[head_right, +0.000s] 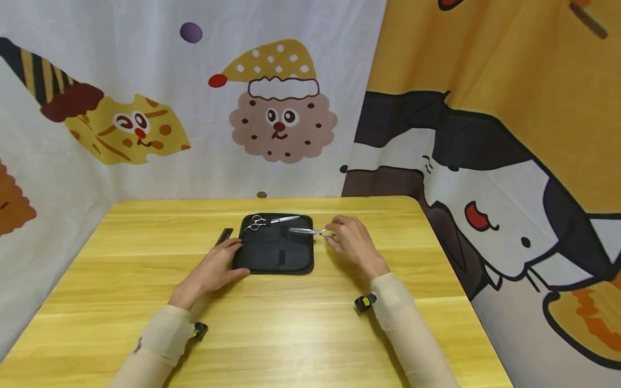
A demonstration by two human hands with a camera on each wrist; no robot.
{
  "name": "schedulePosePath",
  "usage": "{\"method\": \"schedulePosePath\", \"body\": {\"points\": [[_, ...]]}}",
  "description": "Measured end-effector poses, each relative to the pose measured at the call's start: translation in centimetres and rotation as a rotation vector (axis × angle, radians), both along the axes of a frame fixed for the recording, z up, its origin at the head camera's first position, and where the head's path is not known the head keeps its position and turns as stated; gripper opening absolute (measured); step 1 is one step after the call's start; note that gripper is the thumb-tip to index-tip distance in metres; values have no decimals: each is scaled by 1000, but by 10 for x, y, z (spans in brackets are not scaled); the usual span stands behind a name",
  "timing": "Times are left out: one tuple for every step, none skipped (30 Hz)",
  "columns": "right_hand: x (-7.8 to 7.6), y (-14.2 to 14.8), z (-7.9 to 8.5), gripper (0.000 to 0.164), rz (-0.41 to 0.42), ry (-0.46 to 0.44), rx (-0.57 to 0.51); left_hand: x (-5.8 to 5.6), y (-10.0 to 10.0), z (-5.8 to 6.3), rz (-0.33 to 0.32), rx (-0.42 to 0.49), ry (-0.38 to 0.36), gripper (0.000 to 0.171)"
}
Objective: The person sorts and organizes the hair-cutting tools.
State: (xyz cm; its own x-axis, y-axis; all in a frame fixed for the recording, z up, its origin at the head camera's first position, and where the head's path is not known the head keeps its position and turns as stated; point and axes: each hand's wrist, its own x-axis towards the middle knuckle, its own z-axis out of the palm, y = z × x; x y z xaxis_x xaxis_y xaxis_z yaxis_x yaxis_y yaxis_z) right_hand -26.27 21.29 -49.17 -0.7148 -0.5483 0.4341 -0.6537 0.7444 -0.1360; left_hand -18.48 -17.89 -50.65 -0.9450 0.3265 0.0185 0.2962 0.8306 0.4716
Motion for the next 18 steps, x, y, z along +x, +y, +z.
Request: {"method": "schedulePosePath", "body": {"points": [[-1,0,-1,23,-5,-10,4,0,0,0,1,6,-3,80],[-2,0,-2,23,-12,-19,9,0,0,1,0,11,-1,80],[-3,1,-2,23,-18,-29,14,0,1,1,-2,16,0,79],[-4,1,-3,23,-22,-40,19,1,1,2,-4,22,3,79],[-4,1,-4,23,-27,-51,23,-1,-2,-5,-16,31,24,81],[-5,1,-4,23,-31,-60,31,-1,-2,-5,-18,33,26,81],[-6,0,-4,23,-33,-70,36,-1,-2,-5,-17,35,26,81],[-7,0,-4,24,-35,-79,40,-1,-2,-5,-17,32,28,81],[-7,0,-5,24,-37,-87,43,-1,-1,-5,-15,31,24,81],[-8,-1,-5,24,-38,-95,47,-1,-1,-5,-12,28,20,81],[-9,-1,-5,25,-38,-102,50,-1,-1,-6,-9,25,16,81],[-9,-2,-5,25,-38,-108,53,1,2,2,5,14,-7,79],[-10,-2,-5,26,-38,-114,55,0,2,1,9,8,-12,78],[-10,-3,-5,26,-38,-120,57,0,2,1,10,0,-13,78],[-10,-3,-5,26,-39,-126,59,0,2,1,12,-6,-17,78],[-11,-4,-5,26,-39,-131,62,-1,2,0,14,-11,-20,78],[-11,-4,-5,26,-40,-135,64,-1,2,0,14,-17,-20,78],[-11,-5,-5,26,-40,-139,65,-1,2,0,15,-20,-23,78]]}}
